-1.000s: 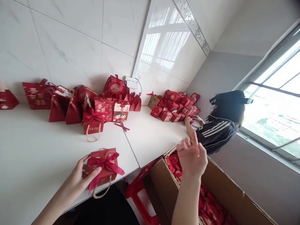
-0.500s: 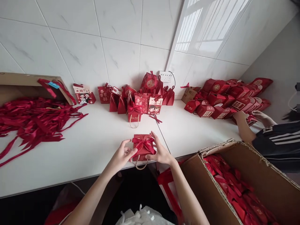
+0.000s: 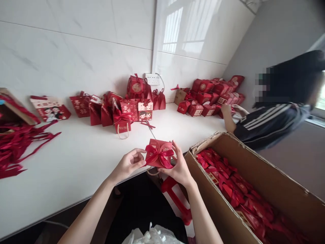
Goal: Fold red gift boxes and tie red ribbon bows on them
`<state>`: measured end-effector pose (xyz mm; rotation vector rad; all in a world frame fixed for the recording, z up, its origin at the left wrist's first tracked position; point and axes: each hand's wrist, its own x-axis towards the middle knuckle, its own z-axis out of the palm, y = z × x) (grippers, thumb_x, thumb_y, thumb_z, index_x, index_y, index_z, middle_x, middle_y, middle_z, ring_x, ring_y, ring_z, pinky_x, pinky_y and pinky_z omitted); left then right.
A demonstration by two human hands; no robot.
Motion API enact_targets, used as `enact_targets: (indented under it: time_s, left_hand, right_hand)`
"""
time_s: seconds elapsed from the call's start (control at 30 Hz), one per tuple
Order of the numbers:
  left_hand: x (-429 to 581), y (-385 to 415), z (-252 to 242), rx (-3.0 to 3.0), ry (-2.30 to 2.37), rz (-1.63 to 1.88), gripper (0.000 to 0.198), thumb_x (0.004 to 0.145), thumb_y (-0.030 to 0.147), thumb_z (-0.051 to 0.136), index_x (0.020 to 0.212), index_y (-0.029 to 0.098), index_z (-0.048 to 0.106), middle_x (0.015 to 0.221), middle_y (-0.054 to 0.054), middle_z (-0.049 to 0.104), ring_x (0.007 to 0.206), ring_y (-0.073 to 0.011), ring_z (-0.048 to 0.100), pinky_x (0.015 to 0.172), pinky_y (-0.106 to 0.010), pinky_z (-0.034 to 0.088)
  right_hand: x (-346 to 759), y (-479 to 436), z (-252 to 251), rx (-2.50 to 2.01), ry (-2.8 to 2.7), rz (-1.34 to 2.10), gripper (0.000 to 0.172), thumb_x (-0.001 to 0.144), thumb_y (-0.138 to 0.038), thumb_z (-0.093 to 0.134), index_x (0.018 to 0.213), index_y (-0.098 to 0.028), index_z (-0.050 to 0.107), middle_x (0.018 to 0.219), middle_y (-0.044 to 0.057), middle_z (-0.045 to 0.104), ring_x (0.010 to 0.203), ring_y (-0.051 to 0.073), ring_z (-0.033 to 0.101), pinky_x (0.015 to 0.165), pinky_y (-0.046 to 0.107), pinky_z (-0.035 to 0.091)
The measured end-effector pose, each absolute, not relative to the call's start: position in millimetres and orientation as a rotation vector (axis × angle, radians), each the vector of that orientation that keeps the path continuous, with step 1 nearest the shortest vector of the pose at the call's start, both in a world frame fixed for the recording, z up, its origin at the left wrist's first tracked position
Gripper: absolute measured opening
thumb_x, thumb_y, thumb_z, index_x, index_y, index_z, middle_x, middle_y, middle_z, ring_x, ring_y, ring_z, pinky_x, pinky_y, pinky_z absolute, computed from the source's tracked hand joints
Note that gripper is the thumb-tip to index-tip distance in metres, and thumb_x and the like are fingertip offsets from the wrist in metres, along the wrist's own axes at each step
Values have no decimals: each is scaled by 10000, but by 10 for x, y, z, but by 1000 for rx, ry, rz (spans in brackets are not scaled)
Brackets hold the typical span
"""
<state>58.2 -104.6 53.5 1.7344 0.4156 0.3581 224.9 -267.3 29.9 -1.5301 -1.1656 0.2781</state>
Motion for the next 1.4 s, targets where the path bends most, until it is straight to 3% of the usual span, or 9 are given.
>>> enact_targets:
  time_s: [0.13, 0.3, 0.47, 0.57, 0.7, 0.87, 1.03, 1.23, 1.4]
  left_hand:
    - [895, -1033, 706, 1947, 312, 105, 382, 776, 483, 616, 1035, 203, 602, 855, -36, 632, 840, -197, 615, 800, -330, 493]
    - [1338, -1471, 993, 2020, 262, 343, 469, 820, 570, 500, 1118, 213, 558, 1115, -76, 610, 1001, -223, 598, 876, -349, 481]
    - [1555, -2107, 1095, 2161, 161, 735, 158, 864, 348, 546, 809, 200, 532, 823, 0, 593, 799, -138, 608, 763, -263, 495]
    - [1600, -2365, 1043, 2240, -180, 1149, 46, 866, 173, 547, 842, 204, 523, 770, 12, 574, 744, -115, 580, 752, -261, 483]
    - [1678, -2555, 931, 2361, -700, 1367, 145, 859, 95, 504, 929, 190, 589, 763, -6, 633, 756, -130, 580, 906, -395, 431]
    - [1778, -2665, 876, 2275, -847, 1455, 200, 852, 111, 463, 816, 219, 626, 715, 0, 646, 748, -139, 584, 845, -388, 456]
    - [1878, -2682, 949, 2236, -841, 1295, 157, 864, 119, 488, 848, 219, 608, 713, 21, 643, 709, -119, 598, 873, -370, 453]
    - [2428, -2389, 897, 2224, 73, 743, 91, 851, 297, 554, 809, 218, 570, 746, 25, 645, 710, -150, 605, 690, -283, 473]
    - [2626, -2612, 529, 2369, -475, 346, 172, 869, 330, 500, 819, 201, 602, 851, -10, 684, 857, -191, 607, 915, -398, 404]
  right_hand:
    - [2306, -3142, 411, -1676, -1088, 14, 995, 639, -299, 806, 1430, -353, 205, 1472, 99, 275, 1364, 306, 296, 1045, 523, 396]
    - [2332, -3510, 463, -1711, -980, -151, 962, 660, -272, 792, 1424, -373, 215, 1482, 74, 273, 1374, 292, 284, 1041, 502, 416]
    - [2332, -3786, 469, -1726, -827, -225, 974, 641, -302, 808, 1415, -385, 222, 1467, 72, 321, 1348, 298, 330, 1003, 502, 446]
    - [2323, -3930, 461, -1683, -725, -229, 986, 637, -294, 812, 1415, -384, 213, 1472, 84, 313, 1330, 301, 360, 954, 475, 492]
    - [2315, -4072, 443, -1621, -650, -244, 1000, 650, -256, 801, 1411, -410, 170, 1495, 84, 256, 1336, 317, 351, 914, 469, 523]
    - [2349, -4188, 382, -1645, -603, -303, 1024, 646, -269, 799, 1412, -419, 136, 1520, 76, 188, 1329, 345, 355, 939, 521, 500]
    - [2430, -4257, 333, -1685, -600, -340, 1064, 604, -308, 827, 1413, -393, 141, 1482, 103, 261, 1324, 361, 352, 931, 547, 496]
    - [2412, -4526, 554, -1898, -583, -562, 974, 592, -258, 837, 1387, -356, 281, 1435, 96, 331, 1323, 347, 343, 978, 565, 447]
    - [2459, -5078, 691, -1919, -132, -628, 807, 593, -335, 820, 1294, -284, 424, 1354, 121, 445, 1164, 313, 520, 805, 444, 566]
